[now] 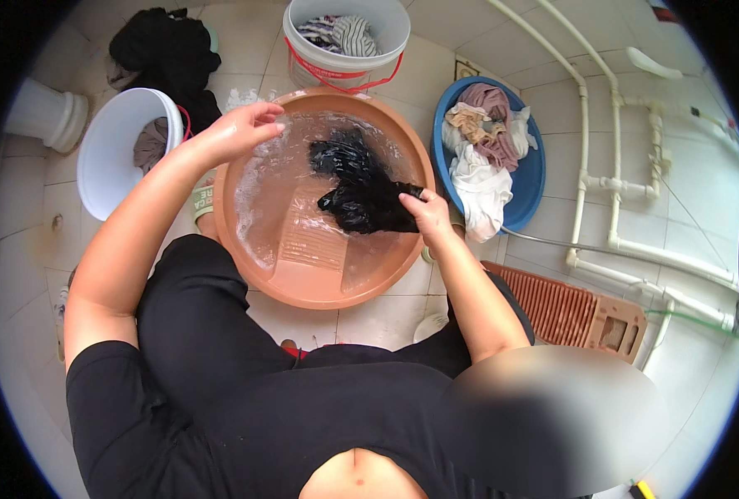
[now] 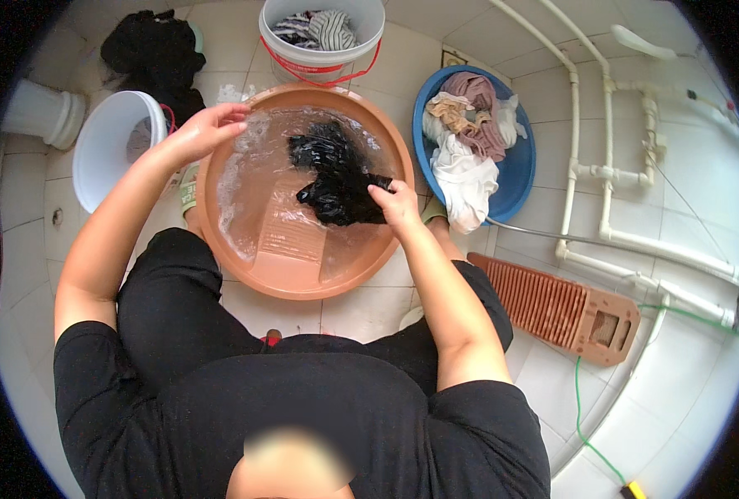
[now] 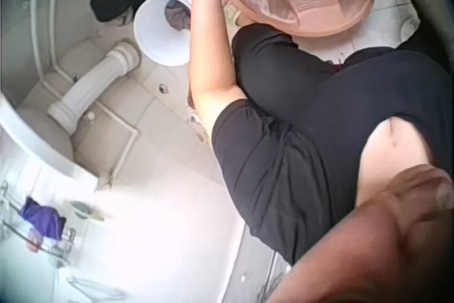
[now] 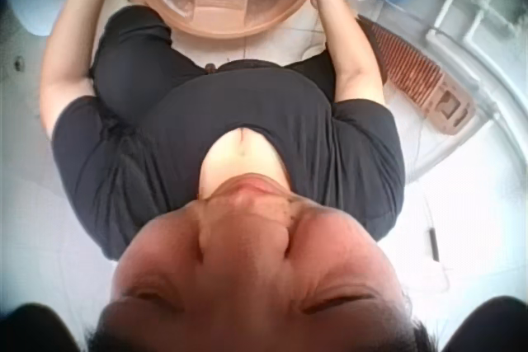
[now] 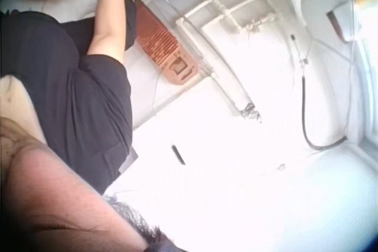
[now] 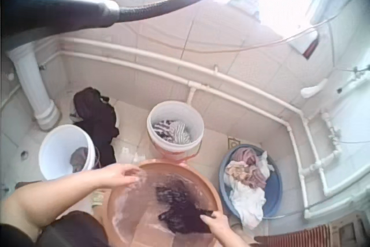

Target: The person hand-washes various garments in a large plastic basin filled with soapy water. They scrub and rinse items one by one, including striped and solid-colored clothes, then wring them out and transfer them to a bucket. The person also refills the basin with water from a hose and moves a blue tub of clothes.

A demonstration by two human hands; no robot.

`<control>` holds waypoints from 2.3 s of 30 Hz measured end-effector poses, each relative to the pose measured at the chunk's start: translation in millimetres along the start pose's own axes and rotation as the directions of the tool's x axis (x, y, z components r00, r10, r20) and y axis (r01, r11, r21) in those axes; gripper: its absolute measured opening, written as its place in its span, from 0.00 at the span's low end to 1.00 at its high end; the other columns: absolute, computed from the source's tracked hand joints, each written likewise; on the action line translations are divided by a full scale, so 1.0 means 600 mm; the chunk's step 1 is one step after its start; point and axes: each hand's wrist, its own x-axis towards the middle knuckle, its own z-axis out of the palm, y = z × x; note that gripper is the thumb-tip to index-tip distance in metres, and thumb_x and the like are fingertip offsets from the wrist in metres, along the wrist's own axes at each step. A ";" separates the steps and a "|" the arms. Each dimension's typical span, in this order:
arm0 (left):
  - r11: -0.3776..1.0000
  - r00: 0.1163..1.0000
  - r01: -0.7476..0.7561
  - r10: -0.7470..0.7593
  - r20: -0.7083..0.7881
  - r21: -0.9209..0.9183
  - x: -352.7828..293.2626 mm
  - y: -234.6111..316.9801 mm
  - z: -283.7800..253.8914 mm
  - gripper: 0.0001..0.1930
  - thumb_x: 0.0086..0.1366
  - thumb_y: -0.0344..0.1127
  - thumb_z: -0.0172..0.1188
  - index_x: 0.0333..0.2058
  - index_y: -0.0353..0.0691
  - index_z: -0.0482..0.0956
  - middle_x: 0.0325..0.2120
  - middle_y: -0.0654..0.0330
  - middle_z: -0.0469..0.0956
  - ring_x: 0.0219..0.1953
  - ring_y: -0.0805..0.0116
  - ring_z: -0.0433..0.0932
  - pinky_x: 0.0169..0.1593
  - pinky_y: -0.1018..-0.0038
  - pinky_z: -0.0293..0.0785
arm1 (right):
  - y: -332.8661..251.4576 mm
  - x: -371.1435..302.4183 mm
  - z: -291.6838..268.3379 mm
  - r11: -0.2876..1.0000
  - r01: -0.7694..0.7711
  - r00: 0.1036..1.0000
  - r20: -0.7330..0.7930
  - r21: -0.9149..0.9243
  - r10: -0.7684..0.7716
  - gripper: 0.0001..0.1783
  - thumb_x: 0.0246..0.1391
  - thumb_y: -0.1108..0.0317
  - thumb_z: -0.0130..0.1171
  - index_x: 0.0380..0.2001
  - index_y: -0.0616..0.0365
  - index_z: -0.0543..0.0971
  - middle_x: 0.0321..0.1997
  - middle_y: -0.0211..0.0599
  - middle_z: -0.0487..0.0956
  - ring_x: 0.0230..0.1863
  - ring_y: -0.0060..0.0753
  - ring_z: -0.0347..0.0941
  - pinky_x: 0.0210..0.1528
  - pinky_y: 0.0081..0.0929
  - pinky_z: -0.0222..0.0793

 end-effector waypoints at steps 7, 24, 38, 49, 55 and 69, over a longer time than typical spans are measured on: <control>0.945 0.993 0.077 -0.102 -0.063 -0.316 -0.147 0.237 0.047 0.22 0.59 0.50 0.54 0.48 0.46 0.70 0.42 0.66 0.74 0.45 0.74 0.69 0.48 0.70 0.63 | -0.306 -0.199 -0.054 0.789 0.360 0.926 -0.091 0.498 -0.366 0.06 0.44 0.72 0.59 0.27 0.62 0.74 0.26 0.32 0.75 0.28 0.23 0.71 0.32 0.21 0.68; 0.890 0.987 0.001 -0.073 -0.141 -0.455 -0.176 0.243 0.148 0.20 0.59 0.47 0.54 0.47 0.45 0.71 0.41 0.68 0.72 0.43 0.77 0.66 0.47 0.75 0.60 | -0.211 -0.064 -0.066 0.895 0.428 0.862 -0.243 -0.121 -0.445 0.16 0.37 0.67 0.62 0.30 0.65 0.74 0.29 0.37 0.76 0.32 0.24 0.70 0.37 0.24 0.67; 0.882 0.997 0.075 -0.072 0.024 -0.466 -0.149 0.267 0.156 0.18 0.62 0.38 0.52 0.48 0.35 0.69 0.45 0.59 0.71 0.50 0.73 0.66 0.55 0.76 0.58 | 0.216 -0.025 0.156 0.311 0.197 0.967 0.236 -0.930 0.094 0.28 0.41 0.72 0.56 0.50 0.45 0.70 0.63 0.44 0.55 0.63 0.53 0.49 0.55 0.46 0.59; 0.904 0.998 0.000 0.027 -0.058 0.427 -0.117 0.209 0.186 0.27 0.54 0.50 0.56 0.48 0.40 0.70 0.45 0.50 0.71 0.48 0.55 0.71 0.50 0.65 0.67 | -0.042 -0.048 0.036 0.996 0.007 0.934 0.356 -0.089 0.025 0.21 0.35 0.65 0.59 0.35 0.68 0.74 0.32 0.43 0.77 0.33 0.35 0.73 0.39 0.28 0.68; 0.705 0.980 0.084 -0.186 0.070 0.705 -0.118 0.189 0.211 0.42 0.44 0.49 0.65 0.57 0.45 0.58 0.51 0.50 0.66 0.51 0.54 0.68 0.53 0.64 0.66 | -0.299 -0.213 -0.066 0.826 0.076 0.921 0.278 0.559 -0.273 0.11 0.42 0.71 0.54 0.30 0.65 0.74 0.30 0.37 0.77 0.30 0.28 0.74 0.35 0.25 0.71; 0.753 0.998 0.068 -0.040 0.057 -0.655 -0.129 0.230 0.238 0.16 0.54 0.29 0.57 0.43 0.37 0.70 0.25 0.59 0.76 0.24 0.69 0.75 0.29 0.76 0.73 | -0.306 -0.281 -0.163 0.308 0.239 0.862 -0.055 0.921 -0.504 0.23 0.48 0.60 0.46 0.44 0.65 0.71 0.44 0.45 0.75 0.44 0.43 0.73 0.52 0.37 0.66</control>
